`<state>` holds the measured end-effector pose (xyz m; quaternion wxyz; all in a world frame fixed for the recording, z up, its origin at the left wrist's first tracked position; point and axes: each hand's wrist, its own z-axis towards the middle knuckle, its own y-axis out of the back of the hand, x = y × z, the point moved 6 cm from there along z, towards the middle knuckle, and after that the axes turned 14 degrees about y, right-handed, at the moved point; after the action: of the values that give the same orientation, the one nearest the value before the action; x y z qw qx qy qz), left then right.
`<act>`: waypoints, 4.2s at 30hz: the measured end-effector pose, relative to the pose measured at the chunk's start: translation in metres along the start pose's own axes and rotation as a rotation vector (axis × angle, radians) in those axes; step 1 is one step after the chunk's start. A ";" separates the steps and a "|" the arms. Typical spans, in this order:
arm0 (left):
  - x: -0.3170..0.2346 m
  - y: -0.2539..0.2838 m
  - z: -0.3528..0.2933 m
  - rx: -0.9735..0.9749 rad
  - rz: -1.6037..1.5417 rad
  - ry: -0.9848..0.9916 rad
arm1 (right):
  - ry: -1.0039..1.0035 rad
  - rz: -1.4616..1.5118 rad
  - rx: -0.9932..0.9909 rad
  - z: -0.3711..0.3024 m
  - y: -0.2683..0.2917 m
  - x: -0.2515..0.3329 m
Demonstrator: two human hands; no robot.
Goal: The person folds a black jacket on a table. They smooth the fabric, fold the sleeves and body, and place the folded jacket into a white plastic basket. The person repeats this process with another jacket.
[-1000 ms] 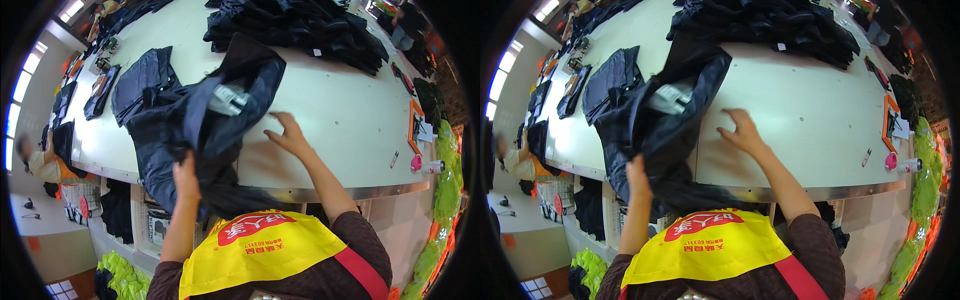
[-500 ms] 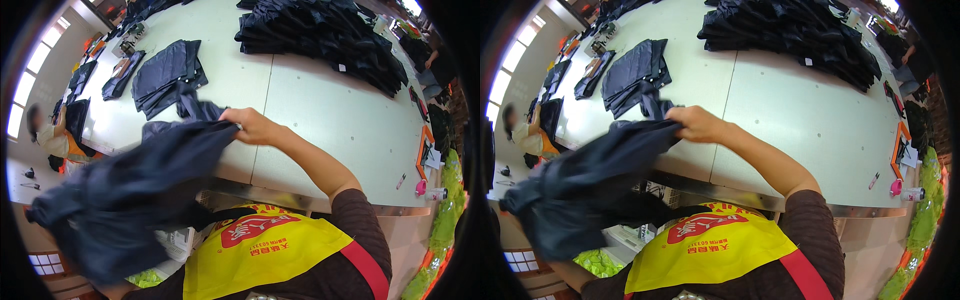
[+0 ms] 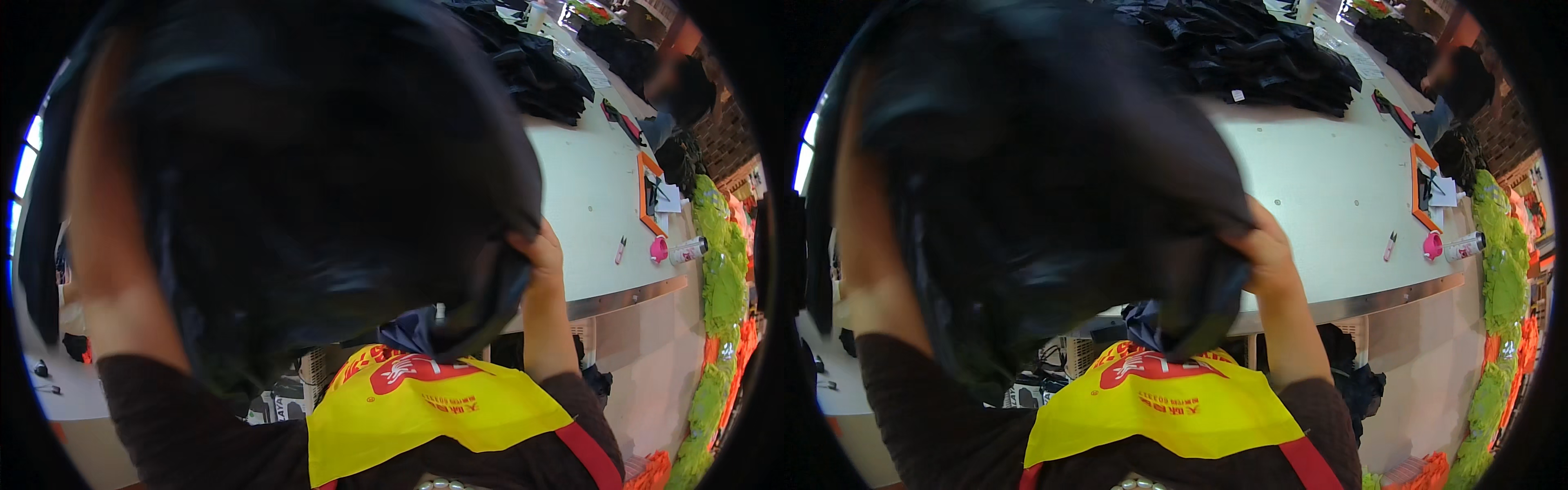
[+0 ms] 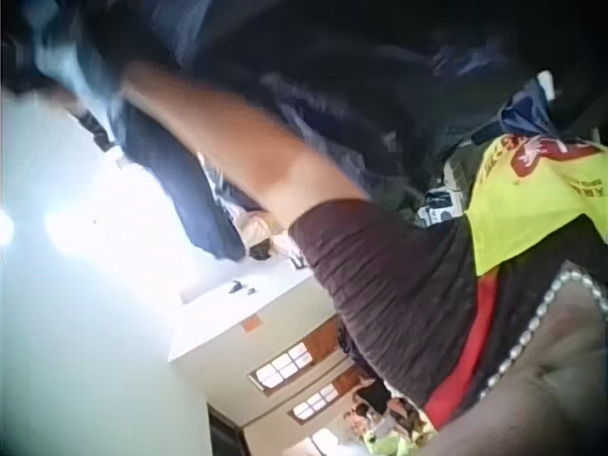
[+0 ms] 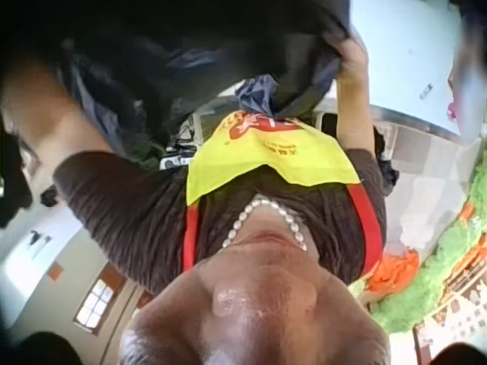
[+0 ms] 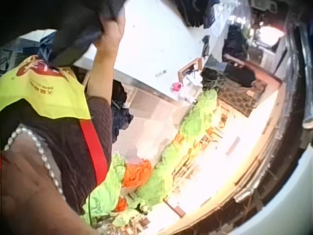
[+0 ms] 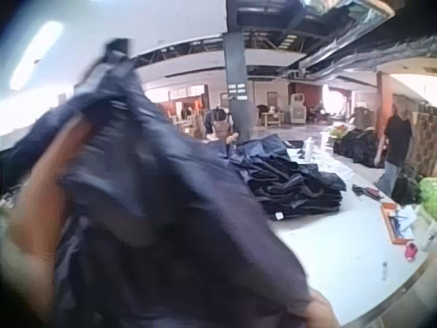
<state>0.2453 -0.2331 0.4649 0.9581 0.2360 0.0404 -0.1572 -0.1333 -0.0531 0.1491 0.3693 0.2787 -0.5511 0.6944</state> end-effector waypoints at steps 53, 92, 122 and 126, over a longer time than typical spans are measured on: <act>0.142 -0.121 -0.557 0.843 0.438 0.735 | 0.563 -1.995 -0.120 0.115 0.254 -0.051; -0.220 -0.146 -0.570 1.355 -0.470 -0.201 | -0.209 -0.039 -0.520 -0.171 0.151 0.027; 0.040 0.021 -0.572 0.825 -0.544 1.457 | 0.337 -1.865 0.396 -0.009 0.193 -0.048; 0.045 0.021 -0.528 0.412 -0.637 1.230 | 0.061 -2.044 0.679 0.032 0.284 -0.056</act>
<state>0.2929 0.0171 0.0000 0.6055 0.4343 0.6089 -0.2721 -0.3352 -0.1299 -0.0463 0.6914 0.6777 0.1737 0.1802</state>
